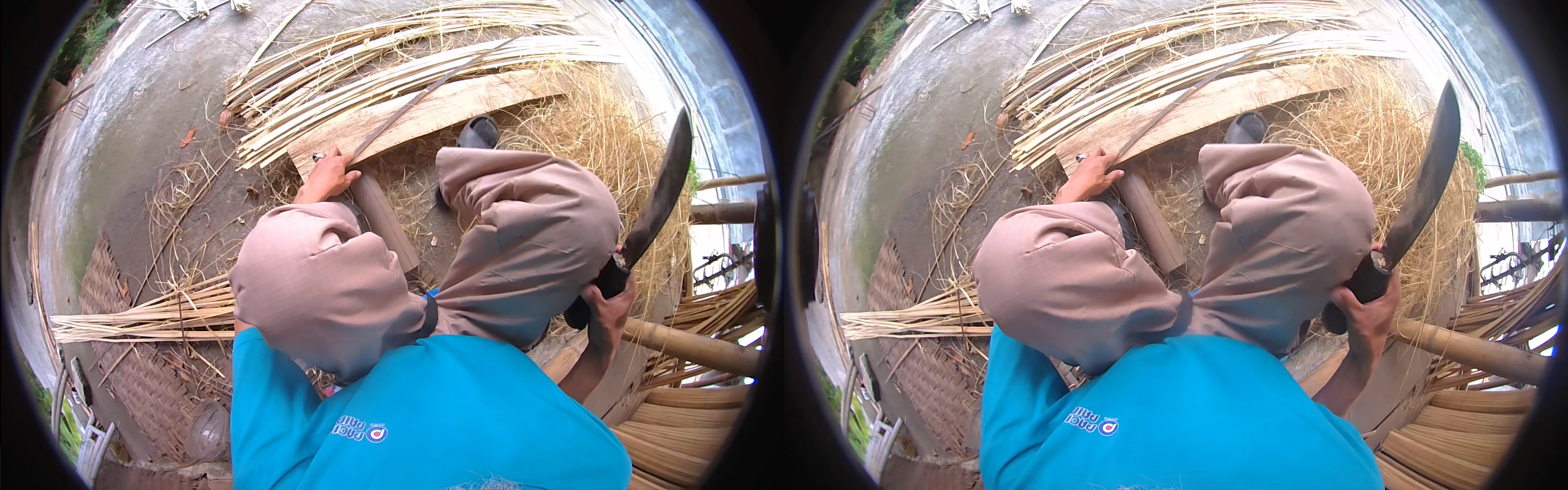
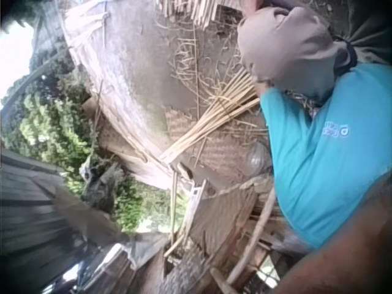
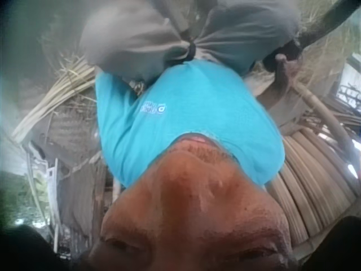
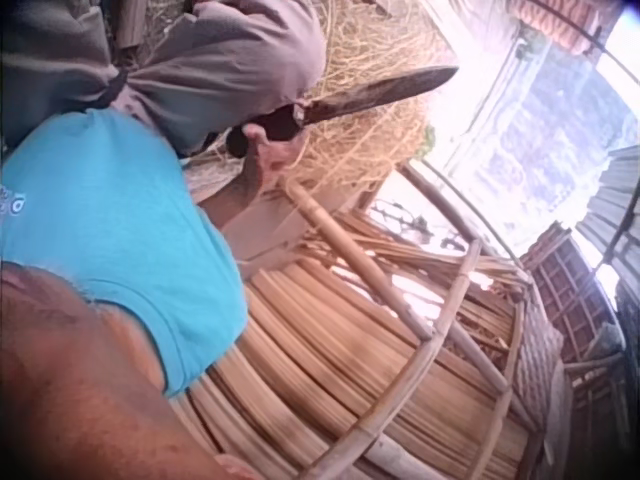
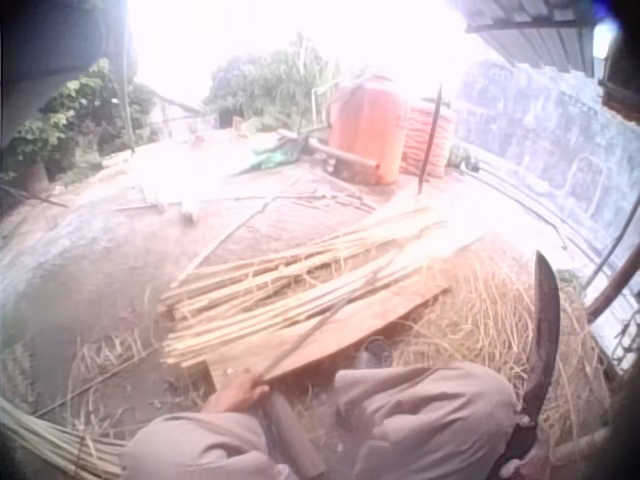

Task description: The person sits on the ground and uses a knife to split long bamboo stalks into thin strips. They hold the stalks against a wooden board and repeatedly strike them with the knife to separate the fibers, then gather the resulting strips.

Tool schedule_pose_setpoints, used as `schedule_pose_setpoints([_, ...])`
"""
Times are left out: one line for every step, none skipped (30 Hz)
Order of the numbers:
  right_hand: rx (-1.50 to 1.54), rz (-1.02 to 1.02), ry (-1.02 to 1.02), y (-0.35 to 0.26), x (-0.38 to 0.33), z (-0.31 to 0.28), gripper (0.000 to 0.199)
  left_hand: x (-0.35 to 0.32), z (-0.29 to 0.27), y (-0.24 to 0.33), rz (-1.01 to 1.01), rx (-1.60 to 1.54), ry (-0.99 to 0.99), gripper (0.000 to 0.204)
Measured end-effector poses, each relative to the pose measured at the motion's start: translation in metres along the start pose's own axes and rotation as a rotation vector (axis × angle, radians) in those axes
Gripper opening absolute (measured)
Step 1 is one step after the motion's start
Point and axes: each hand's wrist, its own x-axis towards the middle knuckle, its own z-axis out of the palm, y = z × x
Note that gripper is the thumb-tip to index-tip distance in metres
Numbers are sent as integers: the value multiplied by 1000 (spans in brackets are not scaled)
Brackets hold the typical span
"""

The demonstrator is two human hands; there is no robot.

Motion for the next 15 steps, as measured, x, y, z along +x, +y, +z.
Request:
schedule_pose_setpoints([-80, 2, 25, -4, -3, 6, 60, 3, -2, -4, 15, 3, -6, 55])
schedule_pose_setpoints([-160, 4, 49, -8, -5, 14, 52, 7, -5, -8, 29, 7, -11, 54])
schedule_pose_setpoints([-127, 37, 99, -12, -8, 26, 31, 15, -12, -4, 37, -7, -50, 54])
schedule_pose_setpoints([-136, 31, 110, -14, -6, 35, 30, 23, -18, -3, 54, 13, -80, 54])
schedule_pose_setpoints([-145, 24, 120, -13, -4, 42, 30, 30, -23, -2, 69, 32, -109, 53])
schedule_pose_setpoints([-154, 19, 133, -13, -1, 48, 29, 37, -27, 2, 86, 53, -140, 53])
schedule_pose_setpoints([-203, 11, 97, -14, 2, 51, 26, 45, -29, 7, 70, 84, -183, 54])
schedule_pose_setpoints([-164, 15, 78, -15, 5, 52, 25, 48, -29, 10, 83, 76, -152, 53])
schedule_pose_setpoints([-125, 19, 59, -15, 7, 52, 25, 52, -30, 13, 96, 67, -122, 51])
schedule_pose_setpoints([-86, 23, 39, -15, 9, 52, 24, 55, -30, 16, 108, 59, -92, 50])
schedule_pose_setpoints([-120, 26, 2, -23, 9, 52, 20, 53, -28, 13, 78, 17, -108, 48])
schedule_pose_setpoints([-110, -1, -8, -23, 6, 50, 19, 57, -26, 14, 57, -22, -127, 47])
schedule_pose_setpoints([-100, -27, -17, -22, 2, 49, 19, 59, -24, 14, 36, -61, -144, 46])
schedule_pose_setpoints([-90, -54, -26, -22, -2, 48, 18, 56, -19, 14, 76, -28, -62, 45])
schedule_pose_setpoints([-124, -68, -46, -23, -5, 47, 16, 52, -11, 7, 110, 7, 26, 44])
